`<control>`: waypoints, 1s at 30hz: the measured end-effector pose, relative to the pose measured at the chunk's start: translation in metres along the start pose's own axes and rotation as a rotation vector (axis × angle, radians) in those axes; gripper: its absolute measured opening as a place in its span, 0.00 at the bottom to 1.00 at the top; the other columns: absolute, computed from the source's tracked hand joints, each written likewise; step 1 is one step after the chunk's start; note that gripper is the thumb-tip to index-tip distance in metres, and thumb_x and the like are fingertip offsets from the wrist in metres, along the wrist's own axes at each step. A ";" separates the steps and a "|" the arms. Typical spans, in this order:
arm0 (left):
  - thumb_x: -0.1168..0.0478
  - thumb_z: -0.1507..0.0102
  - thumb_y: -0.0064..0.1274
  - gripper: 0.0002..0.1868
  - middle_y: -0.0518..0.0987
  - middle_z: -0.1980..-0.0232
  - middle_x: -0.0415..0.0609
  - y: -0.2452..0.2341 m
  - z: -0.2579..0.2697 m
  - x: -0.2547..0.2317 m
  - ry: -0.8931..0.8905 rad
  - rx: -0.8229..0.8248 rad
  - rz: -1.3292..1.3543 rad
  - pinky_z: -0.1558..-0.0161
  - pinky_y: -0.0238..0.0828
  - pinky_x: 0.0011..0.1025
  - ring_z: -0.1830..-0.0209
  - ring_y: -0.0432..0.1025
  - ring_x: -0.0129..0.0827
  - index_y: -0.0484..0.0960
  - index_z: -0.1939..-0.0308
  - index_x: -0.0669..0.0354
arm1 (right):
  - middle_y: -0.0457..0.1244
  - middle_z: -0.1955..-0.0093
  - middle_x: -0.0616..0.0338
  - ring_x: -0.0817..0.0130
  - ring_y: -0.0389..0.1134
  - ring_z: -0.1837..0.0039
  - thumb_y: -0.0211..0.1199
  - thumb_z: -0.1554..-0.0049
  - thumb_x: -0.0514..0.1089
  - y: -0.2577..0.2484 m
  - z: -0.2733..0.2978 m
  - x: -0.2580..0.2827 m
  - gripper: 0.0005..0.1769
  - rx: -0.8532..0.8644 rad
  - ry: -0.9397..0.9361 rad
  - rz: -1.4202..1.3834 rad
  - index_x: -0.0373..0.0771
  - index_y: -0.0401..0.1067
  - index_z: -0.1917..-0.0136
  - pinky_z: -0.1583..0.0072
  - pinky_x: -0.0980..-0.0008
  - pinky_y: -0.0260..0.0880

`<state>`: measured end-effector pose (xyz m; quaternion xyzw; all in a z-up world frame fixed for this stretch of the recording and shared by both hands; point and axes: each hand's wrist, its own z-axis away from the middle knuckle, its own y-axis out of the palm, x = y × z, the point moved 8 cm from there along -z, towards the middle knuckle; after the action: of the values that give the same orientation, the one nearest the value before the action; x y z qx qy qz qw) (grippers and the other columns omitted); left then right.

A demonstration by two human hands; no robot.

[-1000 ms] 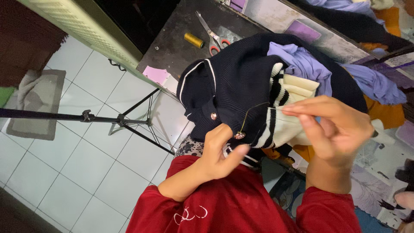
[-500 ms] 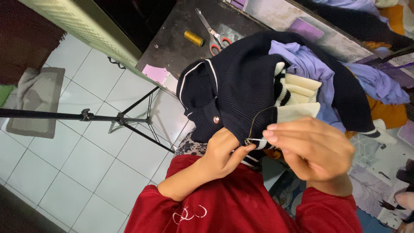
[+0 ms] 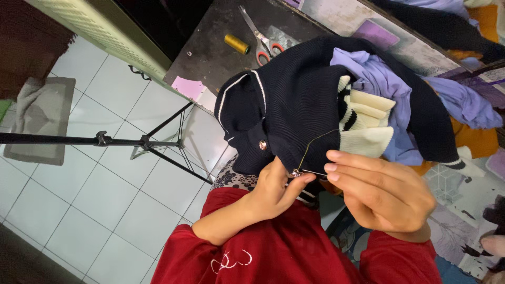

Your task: The person sews a button onto a black knitted garment using a needle and thread. They repeatedly pass the needle through the button and fabric, pull the thread tight, and then use scissors to cut the thread. Finally, they adjust the garment to check the button placement.

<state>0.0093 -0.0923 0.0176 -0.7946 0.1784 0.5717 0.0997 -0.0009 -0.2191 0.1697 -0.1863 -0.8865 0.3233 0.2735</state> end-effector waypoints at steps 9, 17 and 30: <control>0.75 0.36 0.61 0.26 0.80 0.51 0.59 0.003 -0.001 -0.031 0.370 -0.027 -0.369 0.49 0.76 0.38 0.52 0.77 0.49 0.68 0.37 0.78 | 0.71 0.50 0.47 0.56 0.76 0.46 0.64 0.50 0.27 0.006 0.005 0.006 0.12 0.093 0.008 0.038 0.29 0.77 0.50 0.52 0.69 0.76; 0.76 0.38 0.61 0.20 0.81 0.55 0.53 0.003 -0.001 -0.034 0.420 -0.008 -0.439 0.47 0.75 0.42 0.55 0.76 0.47 0.75 0.44 0.73 | 0.70 0.54 0.45 0.53 0.76 0.48 0.65 0.52 0.27 0.002 0.004 0.015 0.11 0.086 -0.162 0.021 0.25 0.75 0.53 0.52 0.68 0.76; 0.77 0.38 0.64 0.24 0.79 0.50 0.57 0.003 -0.003 -0.039 0.419 -0.050 -0.415 0.49 0.75 0.41 0.53 0.76 0.48 0.70 0.41 0.76 | 0.70 0.53 0.42 0.51 0.76 0.46 0.66 0.50 0.27 0.009 0.006 0.017 0.11 0.132 -0.161 0.071 0.22 0.74 0.51 0.51 0.64 0.77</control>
<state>-0.0002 -0.0893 0.0552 -0.9171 0.0147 0.3665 0.1561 -0.0162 -0.2069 0.1665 -0.1724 -0.8754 0.4043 0.2013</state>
